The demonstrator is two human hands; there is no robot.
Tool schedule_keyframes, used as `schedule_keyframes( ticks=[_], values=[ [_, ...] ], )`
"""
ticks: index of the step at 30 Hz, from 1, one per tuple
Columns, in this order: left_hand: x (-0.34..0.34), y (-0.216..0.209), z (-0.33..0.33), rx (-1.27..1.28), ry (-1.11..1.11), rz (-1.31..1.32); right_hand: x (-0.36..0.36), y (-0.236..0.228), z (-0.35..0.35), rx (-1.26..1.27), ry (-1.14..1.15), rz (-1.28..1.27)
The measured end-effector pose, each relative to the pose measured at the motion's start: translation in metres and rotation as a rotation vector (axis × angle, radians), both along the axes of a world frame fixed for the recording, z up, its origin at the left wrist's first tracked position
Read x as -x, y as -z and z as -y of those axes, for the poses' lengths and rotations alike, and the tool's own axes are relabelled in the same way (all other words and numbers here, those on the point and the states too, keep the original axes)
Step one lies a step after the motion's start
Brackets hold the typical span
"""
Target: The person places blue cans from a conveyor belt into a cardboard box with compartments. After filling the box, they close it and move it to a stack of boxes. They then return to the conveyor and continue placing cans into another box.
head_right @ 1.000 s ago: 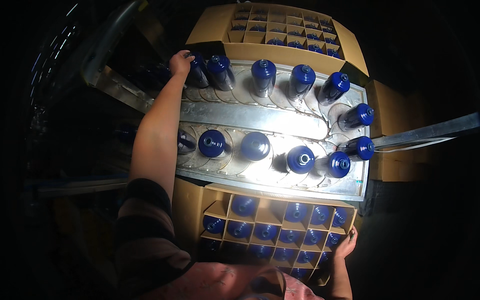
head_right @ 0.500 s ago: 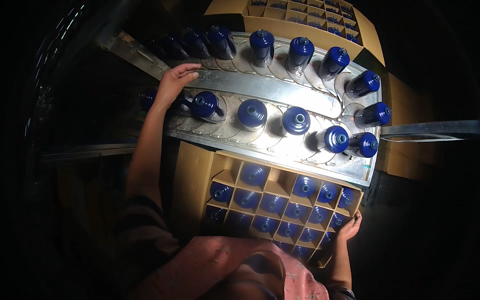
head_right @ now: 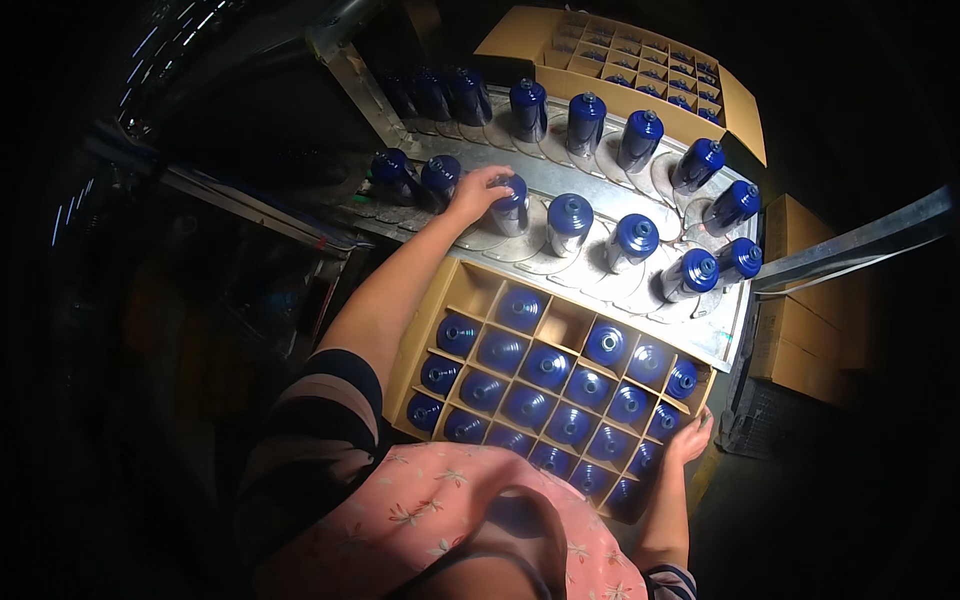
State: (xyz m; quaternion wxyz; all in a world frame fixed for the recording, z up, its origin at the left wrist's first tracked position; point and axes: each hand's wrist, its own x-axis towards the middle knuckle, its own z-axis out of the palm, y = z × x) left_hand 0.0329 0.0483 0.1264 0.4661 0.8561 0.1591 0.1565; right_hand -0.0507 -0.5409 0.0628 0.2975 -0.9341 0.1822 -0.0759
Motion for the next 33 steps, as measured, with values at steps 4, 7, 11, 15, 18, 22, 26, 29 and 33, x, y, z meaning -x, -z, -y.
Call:
schedule_keyframes(
  ticks=[4, 7, 11, 15, 18, 22, 26, 29, 33],
  values=[
    [0.055, -0.011, 0.045, -0.180, -0.050, 0.150, 0.032, -0.005, 0.018, 0.002, 0.071, -0.029],
    [0.151, -0.021, 0.075, -0.145, -0.164, 0.023, 0.058, -0.013, 0.047, -0.051, 0.058, -0.033],
    [0.316, -0.019, 0.106, -0.070, -0.489, -0.385, 0.072, -0.017, 0.073, 0.013, 0.104, -0.061],
    [0.444, 0.000, 0.159, 0.011, -0.545, -0.593, 0.074, -0.012, 0.088, -0.010, 0.082, -0.094],
    [0.489, 0.042, 0.217, 0.053, -0.630, -0.606, 0.081, -0.009, 0.107, -0.011, 0.075, -0.118],
    [0.505, 0.095, 0.235, 0.189, -0.535, -0.437, 0.091, -0.002, 0.125, 0.023, 0.111, -0.126],
    [0.501, 0.115, 0.213, 0.079, -0.531, -0.451, 0.092, 0.008, 0.115, -0.028, -0.044, -0.007],
    [0.504, 0.113, 0.203, 0.091, -0.501, -0.550, 0.092, 0.013, 0.102, 0.029, -0.047, 0.007],
    [0.511, 0.108, 0.199, -0.001, -0.525, -0.532, 0.099, 0.017, 0.091, -0.012, -0.075, -0.002]
  ],
)
